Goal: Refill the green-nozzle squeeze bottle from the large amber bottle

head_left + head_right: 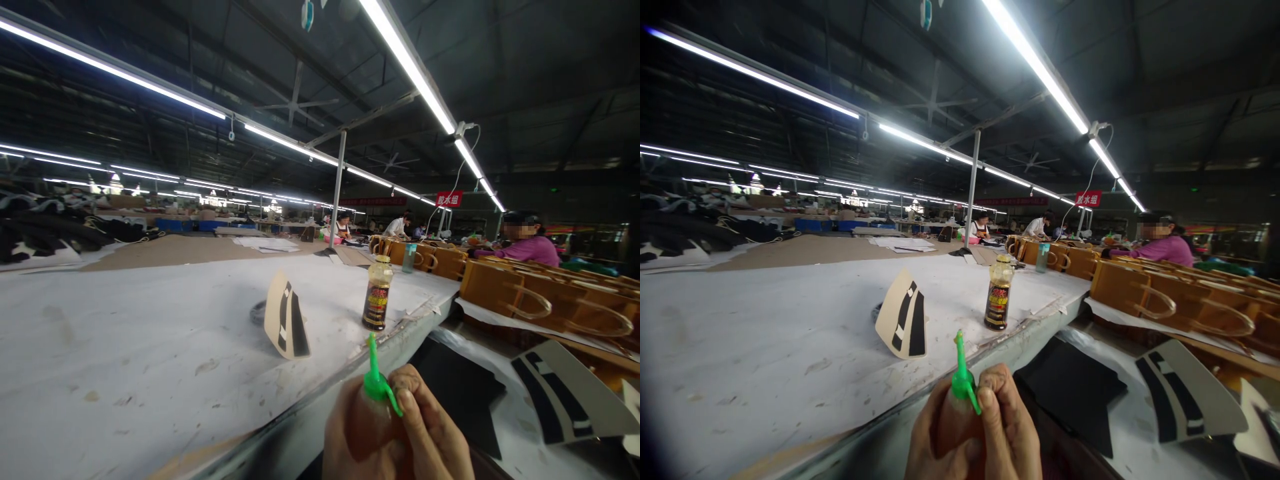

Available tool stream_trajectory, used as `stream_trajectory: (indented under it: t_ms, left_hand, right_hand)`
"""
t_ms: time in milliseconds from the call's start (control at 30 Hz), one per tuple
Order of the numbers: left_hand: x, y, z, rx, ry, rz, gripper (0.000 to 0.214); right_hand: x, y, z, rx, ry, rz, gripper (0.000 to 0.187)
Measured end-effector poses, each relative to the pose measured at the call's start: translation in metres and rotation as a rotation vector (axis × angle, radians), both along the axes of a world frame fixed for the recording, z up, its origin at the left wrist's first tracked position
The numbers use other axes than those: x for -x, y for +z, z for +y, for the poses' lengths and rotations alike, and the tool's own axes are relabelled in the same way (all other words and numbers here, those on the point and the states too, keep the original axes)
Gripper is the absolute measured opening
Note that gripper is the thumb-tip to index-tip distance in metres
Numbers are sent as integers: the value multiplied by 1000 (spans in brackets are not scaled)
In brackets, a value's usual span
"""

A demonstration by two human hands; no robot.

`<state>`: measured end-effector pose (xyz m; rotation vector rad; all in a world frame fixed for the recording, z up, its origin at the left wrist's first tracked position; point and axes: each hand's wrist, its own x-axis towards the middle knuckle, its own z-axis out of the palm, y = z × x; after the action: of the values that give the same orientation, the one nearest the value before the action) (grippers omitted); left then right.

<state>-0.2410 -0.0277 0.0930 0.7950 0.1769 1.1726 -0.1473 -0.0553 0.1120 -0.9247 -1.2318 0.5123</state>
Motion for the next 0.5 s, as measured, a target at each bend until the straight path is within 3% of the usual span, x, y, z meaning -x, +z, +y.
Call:
stream_trajectory:
  t_ms: [500]
  left_hand:
    - [-14, -33, 6, 40, 512, 119, 70]
  right_hand:
    - [1, -18, 23, 167, 145, 339, 36]
